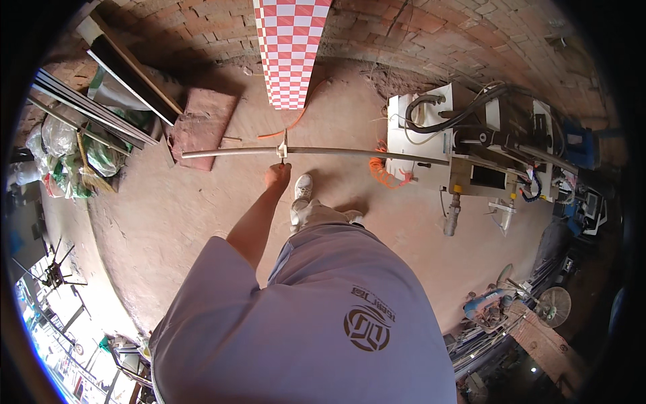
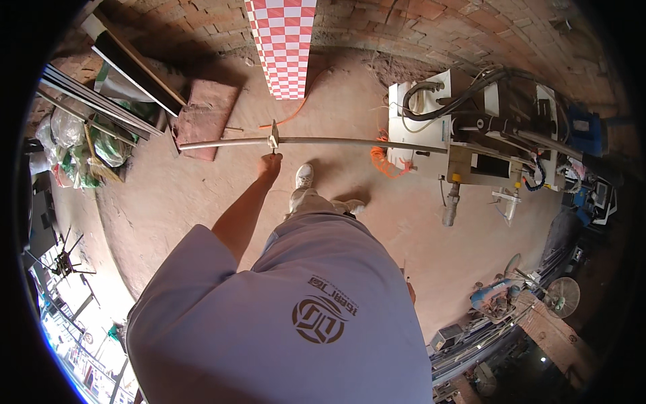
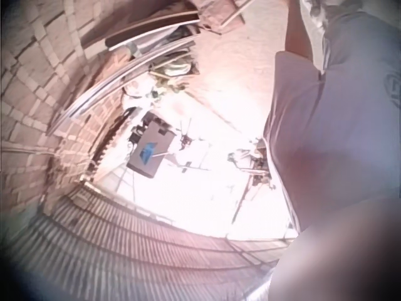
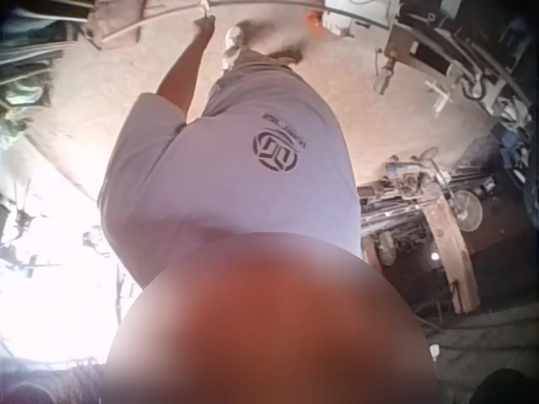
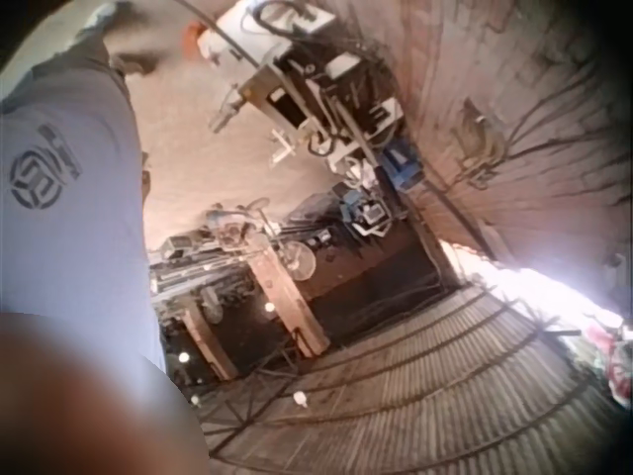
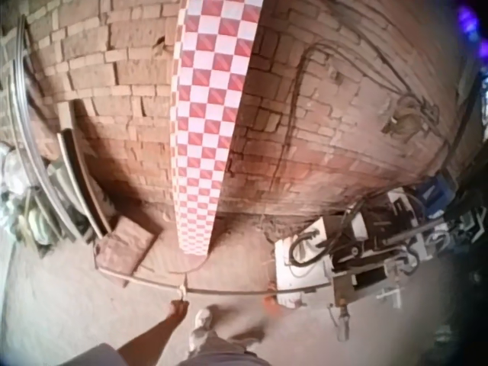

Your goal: The person walks through a workshop, picks up a long metal profile, and places it on a cutting machine. They use a tape measure and a marker to measure and mark the profile at specific intervals.

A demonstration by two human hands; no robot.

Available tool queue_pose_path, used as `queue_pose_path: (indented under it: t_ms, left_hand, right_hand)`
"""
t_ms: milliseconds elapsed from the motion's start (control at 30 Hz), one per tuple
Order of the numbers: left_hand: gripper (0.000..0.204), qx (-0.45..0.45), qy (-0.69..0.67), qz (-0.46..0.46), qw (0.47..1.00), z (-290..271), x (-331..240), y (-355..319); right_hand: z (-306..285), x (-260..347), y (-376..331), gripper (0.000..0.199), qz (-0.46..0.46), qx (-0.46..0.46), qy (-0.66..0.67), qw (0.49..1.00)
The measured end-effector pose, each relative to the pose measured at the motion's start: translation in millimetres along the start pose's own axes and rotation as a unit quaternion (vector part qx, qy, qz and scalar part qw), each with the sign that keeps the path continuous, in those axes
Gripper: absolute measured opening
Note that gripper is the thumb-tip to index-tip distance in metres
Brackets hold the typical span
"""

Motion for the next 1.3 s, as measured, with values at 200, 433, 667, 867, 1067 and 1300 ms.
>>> queue_pose_path:
  t_ms: [200,433,667,867,1067,1300]
  left_hand:
    - [0.037,0.033,-0.259,-0.072,0.963,17,-1,0]
    - [0.024,0.208,-0.761,-0.155,0.595,23,-39,-37]
    - [0.039,0.407,-0.292,-0.119,0.858,52,40,-93]
    - [0.065,0.337,0.126,-0.011,0.933,43,139,-94]
    - [0.066,0.318,0.257,-0.065,0.91,22,193,-107]
    - [0.071,0.414,0.299,-0.056,0.858,21,169,-90]
  right_hand:
    - [-9,1,2,0.047,-0.008,0.008,-0.016,1.0]
    - [-16,1,8,0.047,-0.012,-0.002,-0.015,1.0]
    - [-23,6,19,0.047,-0.024,-0.005,-0.008,1.0]
    - [-23,11,32,0.047,-0.031,-0.007,-0.009,0.999]
    - [-8,38,18,0.044,-0.073,-0.035,0.048,0.996]
    - [21,40,-28,0.042,0.05,-0.05,0.131,0.989]
Point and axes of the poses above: each hand's wrist, its own y-axis towards the middle knuckle, its own z-axis out of the palm, x = y × z, the point moved 2 cm from there along y, towards the middle knuckle
